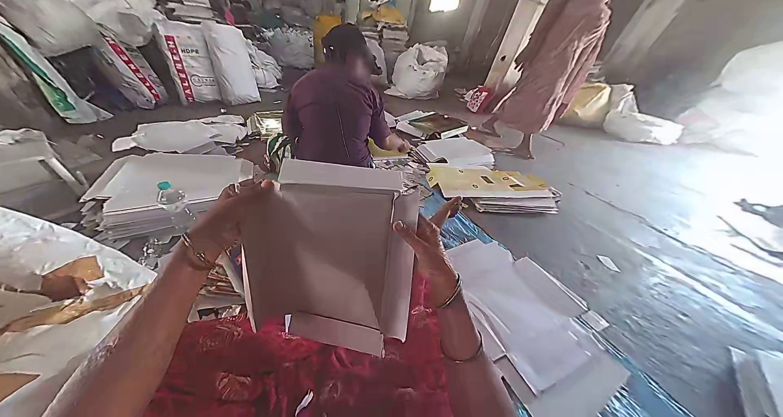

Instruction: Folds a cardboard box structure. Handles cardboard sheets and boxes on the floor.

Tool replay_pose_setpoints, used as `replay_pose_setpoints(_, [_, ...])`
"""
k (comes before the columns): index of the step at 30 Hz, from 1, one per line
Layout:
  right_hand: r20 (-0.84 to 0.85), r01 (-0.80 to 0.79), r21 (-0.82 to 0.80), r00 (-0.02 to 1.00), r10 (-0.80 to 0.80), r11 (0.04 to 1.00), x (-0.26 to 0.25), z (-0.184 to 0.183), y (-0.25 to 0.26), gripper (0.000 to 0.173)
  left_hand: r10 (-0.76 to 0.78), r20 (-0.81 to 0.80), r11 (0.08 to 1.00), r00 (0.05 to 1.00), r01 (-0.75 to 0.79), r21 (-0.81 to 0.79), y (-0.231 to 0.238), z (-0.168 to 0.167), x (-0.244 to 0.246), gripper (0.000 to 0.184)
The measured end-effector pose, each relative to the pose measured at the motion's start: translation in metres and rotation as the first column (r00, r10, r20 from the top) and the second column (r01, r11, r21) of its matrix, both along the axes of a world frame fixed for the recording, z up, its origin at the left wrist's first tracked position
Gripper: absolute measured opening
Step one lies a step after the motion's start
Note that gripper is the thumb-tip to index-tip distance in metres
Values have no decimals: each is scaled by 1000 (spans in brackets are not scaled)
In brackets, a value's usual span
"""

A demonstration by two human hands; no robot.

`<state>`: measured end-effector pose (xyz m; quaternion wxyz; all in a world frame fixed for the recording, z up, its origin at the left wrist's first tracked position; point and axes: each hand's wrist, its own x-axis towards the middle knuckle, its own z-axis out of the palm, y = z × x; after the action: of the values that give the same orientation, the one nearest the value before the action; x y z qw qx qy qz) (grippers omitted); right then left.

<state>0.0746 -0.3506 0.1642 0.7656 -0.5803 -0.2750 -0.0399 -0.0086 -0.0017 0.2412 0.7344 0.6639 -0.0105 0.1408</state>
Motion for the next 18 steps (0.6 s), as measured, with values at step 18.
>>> replay_pose_setpoints(18, [476, 348, -112, 841, -257, 931, -38, 44, 10, 26, -128, 153, 987, 980, 111, 115, 28, -40, 15, 39])
